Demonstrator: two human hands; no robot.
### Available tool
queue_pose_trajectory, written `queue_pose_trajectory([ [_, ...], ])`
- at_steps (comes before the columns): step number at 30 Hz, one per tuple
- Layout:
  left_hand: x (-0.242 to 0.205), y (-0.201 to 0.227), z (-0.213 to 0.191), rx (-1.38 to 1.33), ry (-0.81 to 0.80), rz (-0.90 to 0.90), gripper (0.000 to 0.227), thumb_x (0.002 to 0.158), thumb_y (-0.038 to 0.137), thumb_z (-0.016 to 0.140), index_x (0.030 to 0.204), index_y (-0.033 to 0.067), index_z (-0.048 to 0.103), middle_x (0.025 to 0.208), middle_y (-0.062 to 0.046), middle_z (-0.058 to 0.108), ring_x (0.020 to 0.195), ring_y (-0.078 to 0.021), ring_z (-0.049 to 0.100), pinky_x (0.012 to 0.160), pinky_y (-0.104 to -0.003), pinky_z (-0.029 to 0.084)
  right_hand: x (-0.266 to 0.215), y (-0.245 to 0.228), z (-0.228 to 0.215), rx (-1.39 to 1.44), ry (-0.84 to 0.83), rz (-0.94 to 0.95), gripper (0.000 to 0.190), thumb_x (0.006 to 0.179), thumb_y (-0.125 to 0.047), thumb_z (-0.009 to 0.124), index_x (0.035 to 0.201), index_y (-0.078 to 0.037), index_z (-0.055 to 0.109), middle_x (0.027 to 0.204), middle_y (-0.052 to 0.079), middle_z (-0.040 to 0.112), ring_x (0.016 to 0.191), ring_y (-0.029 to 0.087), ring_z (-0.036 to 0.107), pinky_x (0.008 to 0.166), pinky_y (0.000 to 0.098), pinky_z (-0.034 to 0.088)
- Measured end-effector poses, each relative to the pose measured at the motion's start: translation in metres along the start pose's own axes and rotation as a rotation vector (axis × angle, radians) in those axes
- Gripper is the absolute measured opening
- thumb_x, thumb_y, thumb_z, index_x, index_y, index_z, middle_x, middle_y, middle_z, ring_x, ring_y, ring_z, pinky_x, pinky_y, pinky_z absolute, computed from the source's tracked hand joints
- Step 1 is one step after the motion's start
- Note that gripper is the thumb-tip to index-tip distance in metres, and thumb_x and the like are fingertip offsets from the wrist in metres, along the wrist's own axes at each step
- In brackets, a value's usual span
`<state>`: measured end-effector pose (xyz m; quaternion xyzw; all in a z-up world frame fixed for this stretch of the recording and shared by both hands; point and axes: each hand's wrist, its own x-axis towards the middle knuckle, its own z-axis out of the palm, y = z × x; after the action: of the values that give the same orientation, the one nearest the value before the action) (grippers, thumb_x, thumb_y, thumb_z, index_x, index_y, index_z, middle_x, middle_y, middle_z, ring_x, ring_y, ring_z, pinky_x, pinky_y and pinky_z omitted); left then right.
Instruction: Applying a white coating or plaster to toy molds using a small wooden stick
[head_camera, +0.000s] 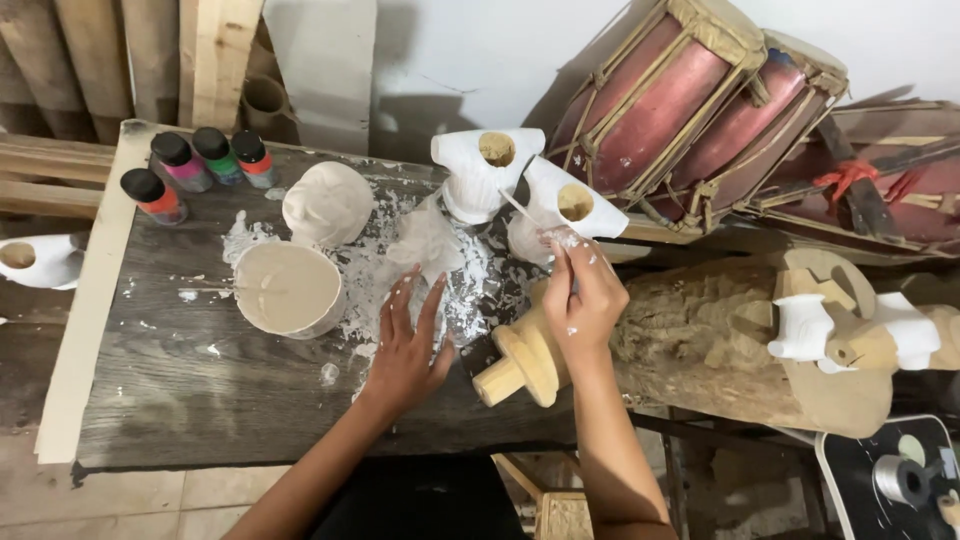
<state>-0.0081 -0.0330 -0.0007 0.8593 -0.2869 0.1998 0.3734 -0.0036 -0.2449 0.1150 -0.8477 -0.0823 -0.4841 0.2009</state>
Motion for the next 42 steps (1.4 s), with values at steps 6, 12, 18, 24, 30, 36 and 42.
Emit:
queue_pose_trajectory([
  [6, -0.007, 0.004, -0.005, 0.008, -0.016, 0.003, 0.082, 0.083, 0.020, 0.068, 0.160, 0.0114, 0.040, 0.148, -0.026, 0.037, 0.140, -0.0474, 0.040, 0.116, -0.055, 0.036, 0.025, -0.018, 0.003, 0.040, 0.032, -0.018, 0.009, 0.097, 0.004, 0.067, 0.089, 0.004, 0.072, 0.077, 0.016, 0.070, 0.069, 0.036, 0.070, 0.070, 0.0396, 0.058],
  [12, -0.001, -0.001, -0.014, -0.216, -0.314, -0.096, 0.087, 0.089, 0.015, 0.064, 0.163, 0.0168, 0.018, 0.168, -0.018, 0.005, 0.153, -0.0452, 0.012, 0.119, -0.068, 0.026, 0.040, -0.021, 0.000, -0.009, -0.093, 0.001, 0.012, 0.102, 0.006, 0.056, 0.103, 0.006, 0.068, 0.090, 0.015, 0.070, 0.078, 0.024, 0.067, 0.072, 0.0330, 0.053],
  [18, 0.007, -0.002, -0.027, -0.280, -0.357, -0.090, 0.085, 0.090, 0.016, 0.063, 0.163, 0.0146, 0.018, 0.168, -0.021, 0.008, 0.152, -0.0478, 0.013, 0.119, -0.067, 0.023, 0.045, -0.027, -0.001, -0.074, -0.017, 0.079, 0.013, 0.104, 0.001, 0.056, 0.099, 0.006, 0.067, 0.089, 0.013, 0.069, 0.080, 0.023, 0.066, 0.076, 0.0335, 0.052],
  [24, 0.005, -0.011, -0.028, -0.260, -0.442, -0.058, 0.082, 0.092, 0.023, 0.060, 0.162, 0.0101, 0.021, 0.167, -0.023, 0.009, 0.151, -0.0463, 0.014, 0.120, -0.063, 0.020, 0.037, -0.042, 0.001, -0.106, -0.065, 0.089, 0.012, 0.103, 0.002, 0.059, 0.109, 0.004, 0.069, 0.097, 0.013, 0.074, 0.084, 0.024, 0.072, 0.078, 0.0329, 0.056],
  [30, 0.010, -0.016, -0.036, -0.302, -0.340, 0.021, 0.079, 0.093, 0.023, 0.060, 0.163, 0.0117, 0.024, 0.165, -0.026, 0.018, 0.145, -0.0475, 0.030, 0.117, -0.062, 0.028, 0.052, -0.053, 0.016, -0.080, -0.011, 0.067, 0.012, 0.102, 0.001, 0.059, 0.093, 0.005, 0.067, 0.075, 0.008, 0.061, 0.063, 0.016, 0.052, 0.060, 0.0285, 0.044],
  [36, 0.011, -0.018, -0.044, -0.321, -0.384, 0.032, 0.079, 0.095, 0.022, 0.058, 0.164, 0.0151, 0.022, 0.165, -0.026, 0.016, 0.140, -0.0512, 0.034, 0.109, -0.064, 0.036, 0.030, -0.064, 0.017, -0.084, -0.117, 0.134, 0.029, 0.098, 0.012, 0.051, 0.115, -0.002, 0.070, 0.098, 0.010, 0.072, 0.082, 0.022, 0.068, 0.074, 0.0323, 0.053],
  [42, 0.000, -0.032, -0.046, -0.316, -0.395, 0.139, 0.079, 0.094, 0.022, 0.060, 0.162, 0.0076, 0.023, 0.165, -0.028, 0.014, 0.144, -0.0519, 0.032, 0.111, -0.064, 0.035, 0.025, -0.079, 0.022, -0.152, -0.104, 0.181, 0.015, 0.101, 0.002, 0.052, 0.090, -0.001, 0.063, 0.066, 0.006, 0.046, 0.058, 0.020, 0.040, 0.056, 0.0333, 0.033],
])
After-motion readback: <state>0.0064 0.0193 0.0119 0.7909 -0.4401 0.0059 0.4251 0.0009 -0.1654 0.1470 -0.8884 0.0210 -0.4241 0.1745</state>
